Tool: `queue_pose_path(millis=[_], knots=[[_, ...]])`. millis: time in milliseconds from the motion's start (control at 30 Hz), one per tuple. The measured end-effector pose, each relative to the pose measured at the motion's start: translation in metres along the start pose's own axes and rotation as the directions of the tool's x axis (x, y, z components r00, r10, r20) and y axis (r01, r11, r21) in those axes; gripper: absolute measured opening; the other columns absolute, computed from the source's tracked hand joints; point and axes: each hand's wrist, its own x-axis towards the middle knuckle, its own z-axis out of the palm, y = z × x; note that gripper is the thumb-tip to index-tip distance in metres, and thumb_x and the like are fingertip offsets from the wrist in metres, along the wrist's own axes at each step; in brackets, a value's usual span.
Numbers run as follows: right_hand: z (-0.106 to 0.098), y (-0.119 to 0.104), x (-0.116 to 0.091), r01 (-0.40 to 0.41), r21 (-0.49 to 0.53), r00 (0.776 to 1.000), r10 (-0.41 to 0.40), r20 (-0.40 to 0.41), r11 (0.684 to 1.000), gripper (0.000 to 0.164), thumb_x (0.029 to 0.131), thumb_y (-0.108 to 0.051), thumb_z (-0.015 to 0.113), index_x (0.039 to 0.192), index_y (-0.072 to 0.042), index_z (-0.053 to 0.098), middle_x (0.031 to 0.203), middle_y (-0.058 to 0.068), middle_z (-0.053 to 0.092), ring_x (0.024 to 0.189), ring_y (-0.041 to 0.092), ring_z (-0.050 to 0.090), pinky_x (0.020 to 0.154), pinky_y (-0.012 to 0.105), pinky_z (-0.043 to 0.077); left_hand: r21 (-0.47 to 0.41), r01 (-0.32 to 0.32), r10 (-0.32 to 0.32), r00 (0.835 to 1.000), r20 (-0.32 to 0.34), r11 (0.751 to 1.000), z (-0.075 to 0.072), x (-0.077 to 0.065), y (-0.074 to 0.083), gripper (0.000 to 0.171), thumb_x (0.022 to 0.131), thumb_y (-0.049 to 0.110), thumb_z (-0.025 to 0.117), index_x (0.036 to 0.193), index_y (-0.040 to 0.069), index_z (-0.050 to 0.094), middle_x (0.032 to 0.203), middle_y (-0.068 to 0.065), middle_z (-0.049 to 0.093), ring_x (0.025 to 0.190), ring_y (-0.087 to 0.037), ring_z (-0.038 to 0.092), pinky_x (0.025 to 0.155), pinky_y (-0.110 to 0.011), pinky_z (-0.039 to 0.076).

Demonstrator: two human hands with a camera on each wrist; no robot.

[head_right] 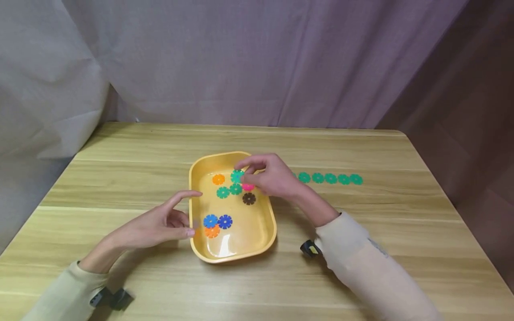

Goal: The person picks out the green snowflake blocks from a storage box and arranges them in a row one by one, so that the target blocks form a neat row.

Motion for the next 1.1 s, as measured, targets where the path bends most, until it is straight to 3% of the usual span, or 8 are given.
queue_pose_path(millis=[167,333,567,833,1100], knots=[[-0.006,0.008,-0.006,-0.044,0.043,0.999,0.045,-0.025,0.998,0.036,0.095,-0.005,0.074,0.13,0.002,0.069,0.094,0.013,0.072,0.044,0.007,0.035,0.045,0.023,0.029,0.0,0.0,0.0,1.0,0.0,1.0,0.0,0.0,0.0,0.083,0.095,0.036,0.081,0.161,0.03,0.031,0.103,-0.002,0.078,0.093,-0.024,0.073,0.084,-0.036,0.054],[-0.014,0.013,-0.013,-0.074,0.059,0.996,0.078,-0.053,0.995,0.035,0.094,-0.007,0.077,0.129,-0.004,0.071,0.098,0.017,0.075,0.044,0.007,0.035,0.045,0.024,0.029,0.001,0.001,-0.001,1.0,-0.001,1.0,0.0,-0.001,0.001,0.083,0.095,0.037,0.081,0.161,0.03,0.03,0.104,-0.002,0.077,0.093,-0.024,0.073,0.085,-0.036,0.054],[-0.022,0.02,-0.021,-0.113,0.059,0.988,0.119,-0.103,0.992,0.036,0.094,-0.011,0.08,0.129,-0.006,0.072,0.092,0.001,0.076,0.047,0.008,0.037,0.046,0.023,0.031,0.003,-0.002,0.002,1.0,0.002,1.0,-0.001,-0.001,0.0,0.083,0.096,0.037,0.081,0.161,0.03,0.03,0.105,-0.002,0.077,0.094,-0.024,0.073,0.085,-0.038,0.054],[-0.033,0.028,-0.03,-0.121,0.069,0.978,0.131,-0.164,0.99,0.032,0.095,-0.014,0.08,0.125,-0.005,0.072,0.09,-0.001,0.073,0.049,0.008,0.04,0.046,0.024,0.032,0.004,-0.01,0.01,1.0,0.002,1.0,-0.001,-0.001,-0.002,0.083,0.096,0.035,0.081,0.161,0.029,0.03,0.104,-0.003,0.077,0.092,-0.025,0.073,0.082,-0.035,0.055],[-0.052,0.039,-0.045,-0.109,0.103,0.97,0.128,-0.206,0.989,0.025,0.096,-0.014,0.08,0.119,-0.013,0.074,0.085,-0.005,0.072,0.052,0.007,0.039,0.047,0.023,0.032,0.003,-0.006,0.006,1.0,-0.001,1.0,0.0,-0.001,-0.001,0.083,0.095,0.035,0.081,0.161,0.029,0.03,0.103,-0.002,0.077,0.092,-0.024,0.072,0.082,-0.034,0.055]])
